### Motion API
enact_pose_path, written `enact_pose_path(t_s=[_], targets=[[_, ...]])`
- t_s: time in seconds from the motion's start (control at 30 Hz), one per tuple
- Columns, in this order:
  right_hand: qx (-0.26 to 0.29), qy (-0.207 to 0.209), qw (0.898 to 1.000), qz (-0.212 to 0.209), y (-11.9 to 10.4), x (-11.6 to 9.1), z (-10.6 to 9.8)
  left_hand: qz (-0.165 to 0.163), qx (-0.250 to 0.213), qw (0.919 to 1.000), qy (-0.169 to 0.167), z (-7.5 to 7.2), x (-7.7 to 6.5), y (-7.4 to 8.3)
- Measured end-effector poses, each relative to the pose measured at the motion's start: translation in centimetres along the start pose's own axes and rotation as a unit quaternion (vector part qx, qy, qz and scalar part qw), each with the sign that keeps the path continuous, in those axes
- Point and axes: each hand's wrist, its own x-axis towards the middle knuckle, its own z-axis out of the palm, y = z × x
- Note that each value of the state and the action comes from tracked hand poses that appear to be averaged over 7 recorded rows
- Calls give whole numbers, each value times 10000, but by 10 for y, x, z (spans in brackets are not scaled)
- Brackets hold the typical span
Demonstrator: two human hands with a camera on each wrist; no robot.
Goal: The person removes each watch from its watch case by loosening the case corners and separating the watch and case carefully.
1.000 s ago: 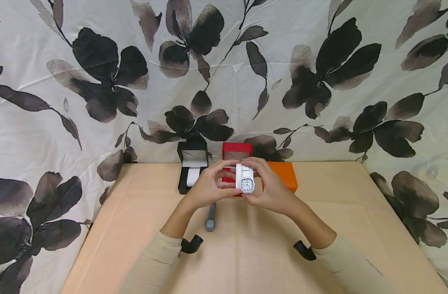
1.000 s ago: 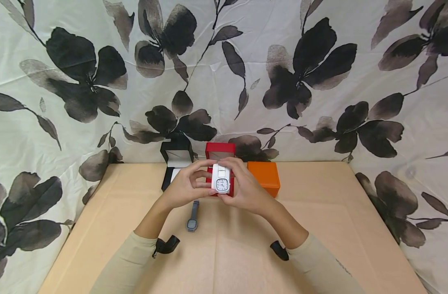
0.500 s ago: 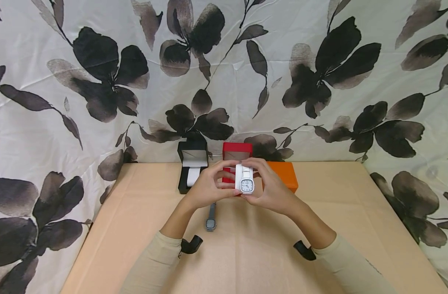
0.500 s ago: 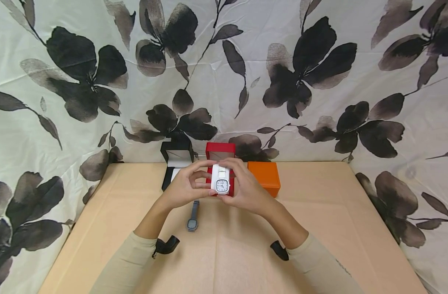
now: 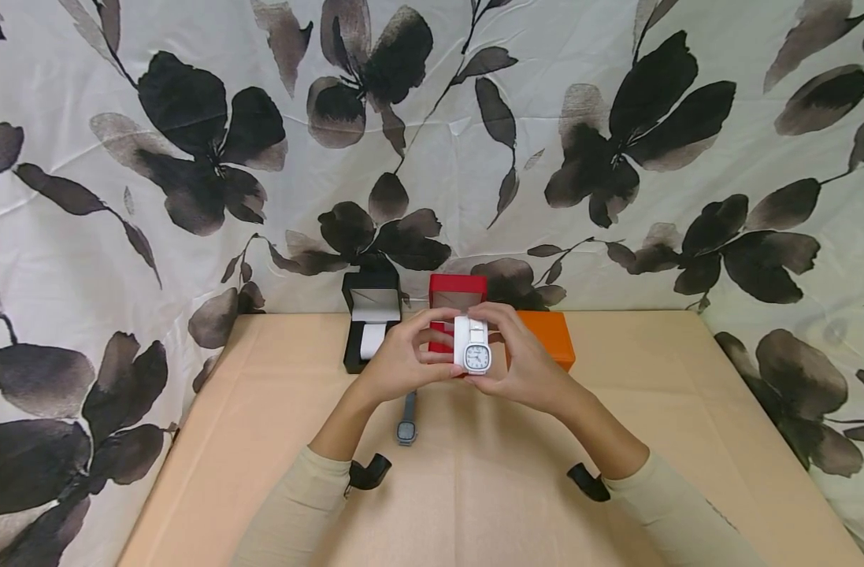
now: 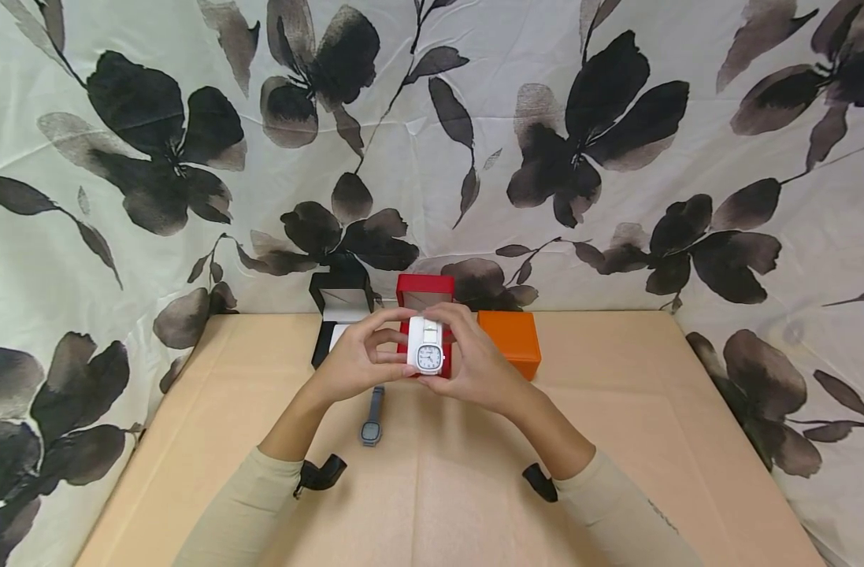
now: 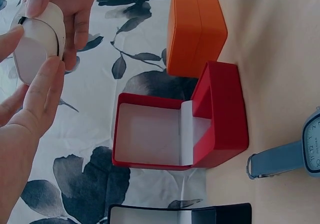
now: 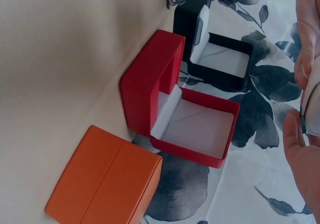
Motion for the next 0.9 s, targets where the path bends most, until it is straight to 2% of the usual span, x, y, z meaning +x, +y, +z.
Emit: enact_pose_path(t_s=[0.57,0.9], targets=[[-125,-182,9996,175,-3,8,-2,-33,86,10000,-10,-6,4,1],[-1,-191,9996,211,-4,8,-2,21,160,9999,-42,-7,3,1]])
